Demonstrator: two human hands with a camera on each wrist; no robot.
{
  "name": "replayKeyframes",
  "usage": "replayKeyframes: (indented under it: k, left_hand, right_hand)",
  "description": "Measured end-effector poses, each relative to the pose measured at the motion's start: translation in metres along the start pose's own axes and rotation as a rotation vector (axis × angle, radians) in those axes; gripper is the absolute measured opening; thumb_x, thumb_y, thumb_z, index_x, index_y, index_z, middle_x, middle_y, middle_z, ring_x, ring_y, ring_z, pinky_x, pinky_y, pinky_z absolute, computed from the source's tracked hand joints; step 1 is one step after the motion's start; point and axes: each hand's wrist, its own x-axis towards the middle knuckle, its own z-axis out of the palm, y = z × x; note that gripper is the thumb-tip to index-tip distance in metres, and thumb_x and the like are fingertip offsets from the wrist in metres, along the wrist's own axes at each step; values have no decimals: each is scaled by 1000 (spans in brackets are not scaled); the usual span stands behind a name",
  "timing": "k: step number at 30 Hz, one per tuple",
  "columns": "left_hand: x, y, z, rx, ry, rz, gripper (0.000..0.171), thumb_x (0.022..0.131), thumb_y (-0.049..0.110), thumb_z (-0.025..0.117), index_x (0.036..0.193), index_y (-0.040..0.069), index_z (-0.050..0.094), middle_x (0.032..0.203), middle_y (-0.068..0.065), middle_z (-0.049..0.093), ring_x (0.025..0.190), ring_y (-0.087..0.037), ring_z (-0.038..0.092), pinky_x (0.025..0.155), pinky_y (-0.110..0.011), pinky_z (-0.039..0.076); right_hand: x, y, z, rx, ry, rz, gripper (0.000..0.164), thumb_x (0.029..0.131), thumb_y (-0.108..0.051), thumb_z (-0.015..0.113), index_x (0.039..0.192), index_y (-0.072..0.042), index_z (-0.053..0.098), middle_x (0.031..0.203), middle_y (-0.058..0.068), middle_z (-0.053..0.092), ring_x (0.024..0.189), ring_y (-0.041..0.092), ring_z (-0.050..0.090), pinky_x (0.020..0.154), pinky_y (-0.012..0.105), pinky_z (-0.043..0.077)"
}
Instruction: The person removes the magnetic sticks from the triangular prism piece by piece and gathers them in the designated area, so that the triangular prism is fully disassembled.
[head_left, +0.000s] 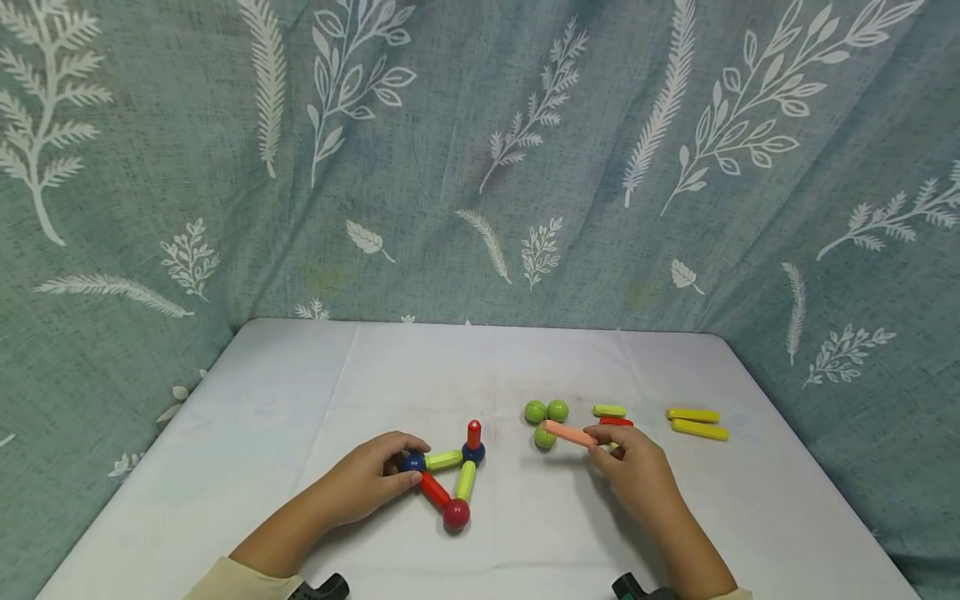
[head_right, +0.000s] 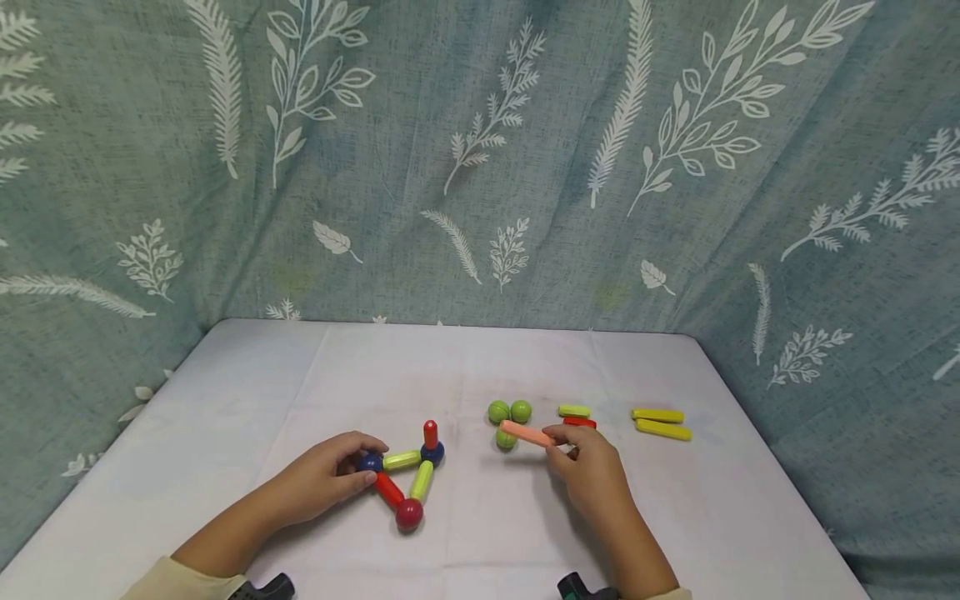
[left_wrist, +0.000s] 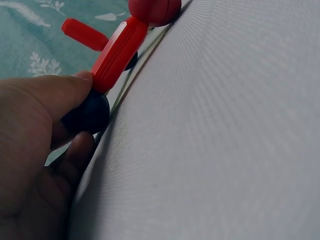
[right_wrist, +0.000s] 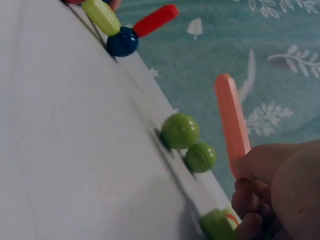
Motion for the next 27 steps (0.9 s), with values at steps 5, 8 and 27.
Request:
replayKeyframes:
  k: [5,8,27]
  left_hand:
    - [3,-1,1,-56,32,-36,37,94,33,80,127,22,67,109,6,67,94,-12,61,82,-25,54]
    - [4,-3,2,-121,89,-66,39,91,23,84,124,15,65,112,2,66,98,-12,64,86,-23,57]
    - [4,-1,4,-104,48,-17,23,94,26,80,113,26,68,94,6,65,83,-14,60,71,-24,53]
  right_hand:
    - [4,11,-13,11,12,45,28,98,-20,74,126,-23,74,124,6,63,75,20,54,56,25,45]
    - [6,17,-20,-11,30,58,31,99,-22,72,130,-22,73,124,6,63,77,21,53,56,26,46]
    - [15,57,-59,-96,149,150,39,105,-26,64,143,-14,64,141,14,63,116,34,61,75,37,53]
